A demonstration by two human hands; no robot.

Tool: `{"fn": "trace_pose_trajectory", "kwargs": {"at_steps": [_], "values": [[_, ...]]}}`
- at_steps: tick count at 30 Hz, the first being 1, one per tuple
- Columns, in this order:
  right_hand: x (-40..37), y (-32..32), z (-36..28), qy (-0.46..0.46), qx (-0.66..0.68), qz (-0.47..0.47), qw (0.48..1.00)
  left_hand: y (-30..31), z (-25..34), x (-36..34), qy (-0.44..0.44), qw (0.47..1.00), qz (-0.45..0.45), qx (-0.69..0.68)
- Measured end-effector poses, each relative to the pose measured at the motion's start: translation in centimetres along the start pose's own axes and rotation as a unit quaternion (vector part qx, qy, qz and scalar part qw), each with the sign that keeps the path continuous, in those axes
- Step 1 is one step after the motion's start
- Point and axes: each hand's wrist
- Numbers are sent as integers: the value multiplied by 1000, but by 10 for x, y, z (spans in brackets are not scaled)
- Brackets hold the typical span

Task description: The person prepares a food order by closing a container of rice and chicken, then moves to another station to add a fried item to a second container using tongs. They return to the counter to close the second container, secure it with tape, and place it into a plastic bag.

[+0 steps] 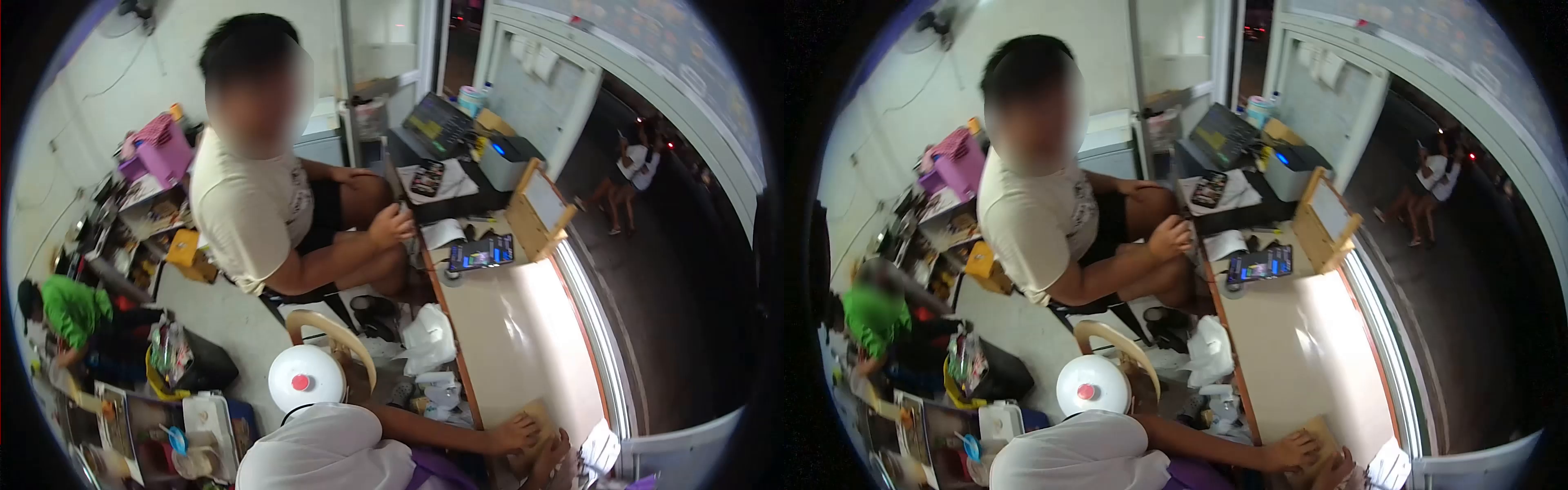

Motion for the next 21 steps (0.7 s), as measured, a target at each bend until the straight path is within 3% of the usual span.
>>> {"fn": "trace_pose_trajectory", "kwargs": {"at_steps": [2,4,7,8,9,11,12,15,16,17,18,19,20,21], "values": [[-8,7,-32,-41,54,-19,998,-10,-7,-3,14,997,45,55],[12,1,46,-3,21,-52,998,-10,-10,-2,35,993,91,67],[20,-8,64,-30,126,-76,989,38,-12,-19,101,981,161,34],[36,-26,131,19,144,-80,986,57,-8,-31,128,975,177,34],[45,-31,123,24,80,-97,992,69,-6,-46,169,960,220,27],[23,-24,69,24,-43,-122,991,84,2,-85,248,927,280,41],[-5,-8,-48,82,-262,97,957,87,7,-108,285,909,297,61],[4,23,-128,361,-253,72,895,70,27,-189,404,847,316,139],[5,18,-129,330,-244,-11,912,58,32,-216,427,835,325,126],[5,5,-126,299,-236,-95,920,31,31,-253,533,800,245,123],[4,-4,-120,264,-231,-179,919,8,33,-285,580,784,208,67],[5,-7,-115,255,-241,-204,914,-6,46,-306,619,768,160,28],[10,-14,-113,244,-246,-223,911,-15,43,-329,693,717,-25,-75],[12,-24,-114,229,-250,-240,910,-49,36,-370,669,733,-87,-88]]}}
Point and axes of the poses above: each hand's wrist, its own x-axis towards the middle knuckle, its own y-axis out of the back of the hand, z = x × y, and after that the axes turned 3 degrees about y, right-handed
